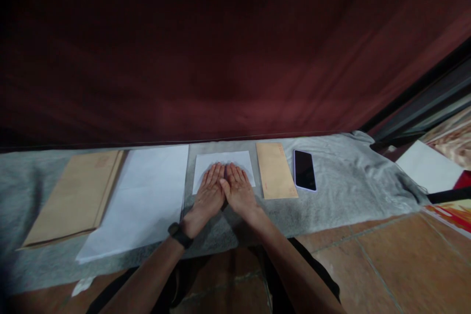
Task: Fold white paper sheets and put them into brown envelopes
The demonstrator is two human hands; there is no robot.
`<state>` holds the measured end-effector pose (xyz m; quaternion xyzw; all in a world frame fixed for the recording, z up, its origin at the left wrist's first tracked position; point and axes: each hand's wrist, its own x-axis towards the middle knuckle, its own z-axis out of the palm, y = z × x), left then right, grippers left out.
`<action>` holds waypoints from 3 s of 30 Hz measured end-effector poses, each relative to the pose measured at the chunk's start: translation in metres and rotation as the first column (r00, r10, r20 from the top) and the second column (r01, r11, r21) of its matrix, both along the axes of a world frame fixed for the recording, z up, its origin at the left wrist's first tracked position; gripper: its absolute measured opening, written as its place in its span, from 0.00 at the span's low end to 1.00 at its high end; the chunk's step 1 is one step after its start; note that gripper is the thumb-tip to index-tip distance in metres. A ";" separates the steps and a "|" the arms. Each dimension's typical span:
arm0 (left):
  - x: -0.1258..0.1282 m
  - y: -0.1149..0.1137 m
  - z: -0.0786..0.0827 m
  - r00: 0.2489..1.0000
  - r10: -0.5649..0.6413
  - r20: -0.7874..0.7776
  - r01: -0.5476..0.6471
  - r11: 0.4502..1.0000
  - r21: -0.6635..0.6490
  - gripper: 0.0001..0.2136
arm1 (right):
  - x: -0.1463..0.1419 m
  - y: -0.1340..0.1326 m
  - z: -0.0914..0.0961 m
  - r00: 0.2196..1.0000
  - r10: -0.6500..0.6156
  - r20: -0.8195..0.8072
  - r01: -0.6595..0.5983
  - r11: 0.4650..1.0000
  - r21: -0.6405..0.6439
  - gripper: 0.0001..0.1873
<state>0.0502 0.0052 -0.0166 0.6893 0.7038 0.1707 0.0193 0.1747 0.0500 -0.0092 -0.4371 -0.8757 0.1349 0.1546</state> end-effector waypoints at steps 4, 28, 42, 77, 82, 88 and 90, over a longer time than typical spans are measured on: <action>0.001 0.017 0.005 1.000 0.028 -0.015 -0.029 0.992 -0.119 0.28 | -0.011 0.011 0.001 1.000 0.011 -0.012 -0.012 0.997 -0.074 0.33; -0.016 0.018 0.006 0.982 0.188 -0.033 -0.189 0.980 -0.057 0.29 | 0.011 0.048 0.022 0.892 -0.425 0.151 0.434 0.900 -0.032 0.28; -0.002 -0.011 0.014 0.993 -0.042 -0.115 0.028 0.992 -0.122 0.36 | 0.032 0.068 0.027 0.825 -0.536 -0.180 0.352 0.736 -0.579 0.10; -0.045 0.009 0.075 -0.407 0.100 0.908 -0.310 0.920 -0.240 0.12 | 0.026 0.052 0.065 0.663 -0.427 -0.615 -0.168 0.716 -0.678 0.18; -0.048 0.008 0.069 -0.273 0.113 0.955 -0.290 0.937 -0.194 0.21 | 0.034 0.056 0.064 0.740 -0.430 -0.517 -0.115 0.676 -0.728 0.21; -0.053 0.006 0.053 -0.104 0.223 0.969 -0.181 0.954 -0.239 0.26 | 0.060 0.060 0.047 0.868 -0.281 -0.408 -0.162 0.618 -0.770 0.23; -0.055 0.004 0.049 -0.064 0.273 0.960 -0.121 0.953 -0.279 0.24 | 0.066 0.062 0.040 0.886 -0.264 -0.382 -0.139 0.634 -0.761 0.24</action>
